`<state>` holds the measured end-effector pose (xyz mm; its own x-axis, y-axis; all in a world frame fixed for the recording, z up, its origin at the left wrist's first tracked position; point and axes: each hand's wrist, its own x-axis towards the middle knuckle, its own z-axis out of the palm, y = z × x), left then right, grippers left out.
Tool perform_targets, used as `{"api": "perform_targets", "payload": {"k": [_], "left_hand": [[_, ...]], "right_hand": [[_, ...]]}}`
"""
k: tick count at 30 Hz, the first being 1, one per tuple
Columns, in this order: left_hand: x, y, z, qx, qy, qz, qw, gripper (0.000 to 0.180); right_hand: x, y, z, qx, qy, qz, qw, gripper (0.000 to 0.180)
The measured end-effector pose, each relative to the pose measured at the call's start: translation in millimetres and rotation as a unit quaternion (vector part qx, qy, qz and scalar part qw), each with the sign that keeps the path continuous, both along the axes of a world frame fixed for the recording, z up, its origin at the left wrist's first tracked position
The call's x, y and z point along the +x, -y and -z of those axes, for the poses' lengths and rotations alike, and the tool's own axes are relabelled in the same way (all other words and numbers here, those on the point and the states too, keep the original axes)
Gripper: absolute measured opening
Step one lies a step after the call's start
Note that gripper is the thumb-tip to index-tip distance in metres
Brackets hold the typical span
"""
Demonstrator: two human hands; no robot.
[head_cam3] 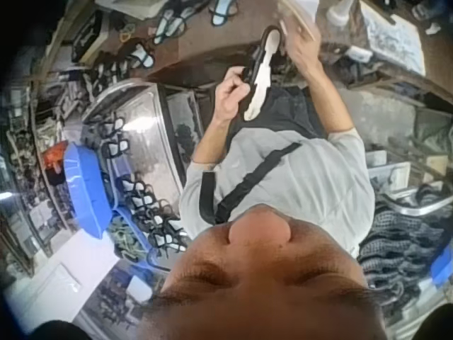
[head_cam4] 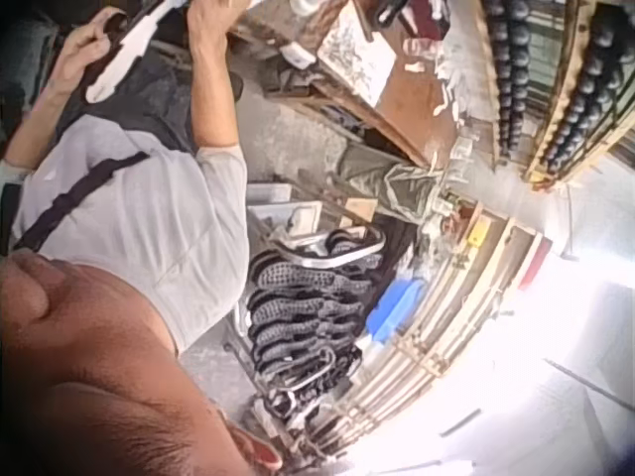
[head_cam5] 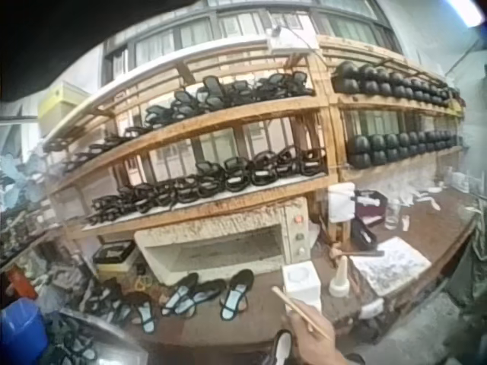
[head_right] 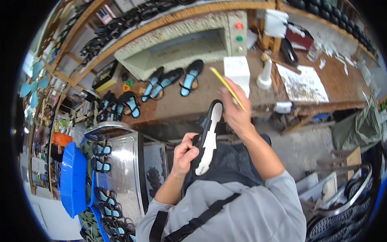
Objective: Applying glue and assembling sandal components in a manufacturing workshop.
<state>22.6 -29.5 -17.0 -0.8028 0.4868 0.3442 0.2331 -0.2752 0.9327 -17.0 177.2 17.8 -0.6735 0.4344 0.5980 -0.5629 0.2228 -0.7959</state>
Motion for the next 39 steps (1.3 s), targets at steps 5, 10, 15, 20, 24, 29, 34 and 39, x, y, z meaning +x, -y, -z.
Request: {"api": "perform_targets", "payload": {"k": [5, 10, 15, 20, 24, 29, 34, 39], "left_hand": [[61, -1, 13, 0.021, 0.029, 0.013, 0.999, 0.017], [43, 2, 65, 0.075, 0.356, 0.117, 0.924, 0.063], [43, -26, 54, 0.222, 0.538, 0.399, 0.708, 0.092], [52, -30, 95, 0.363, 0.593, 0.312, 0.647, 0.069], [4, -15, 82, 0.288, 0.46, 0.078, 0.836, 0.05], [-15, -1, 24, 0.063, 0.233, 0.236, 0.941, 0.066], [10, -32, 15, -0.057, 0.257, 0.29, 0.92, 0.074], [32, -52, 13, 0.045, 0.418, 0.192, 0.887, 0.058]], "right_hand": [[26, 28, -2, -0.04, 0.106, -0.101, 0.988, 0.031], [45, 42, 7, -0.083, 0.133, -0.128, 0.979, 0.034], [54, 51, 4, -0.047, 0.09, -0.115, 0.988, 0.035], [48, 45, -4, -0.062, 0.108, -0.119, 0.985, 0.034], [37, 36, 6, -0.085, 0.125, -0.139, 0.979, 0.034], [29, 29, 11, -0.07, 0.118, -0.154, 0.979, 0.033], [19, 24, 24, -0.071, 0.115, -0.143, 0.98, 0.031], [16, 18, 29, -0.037, 0.097, -0.125, 0.987, 0.034]]}}
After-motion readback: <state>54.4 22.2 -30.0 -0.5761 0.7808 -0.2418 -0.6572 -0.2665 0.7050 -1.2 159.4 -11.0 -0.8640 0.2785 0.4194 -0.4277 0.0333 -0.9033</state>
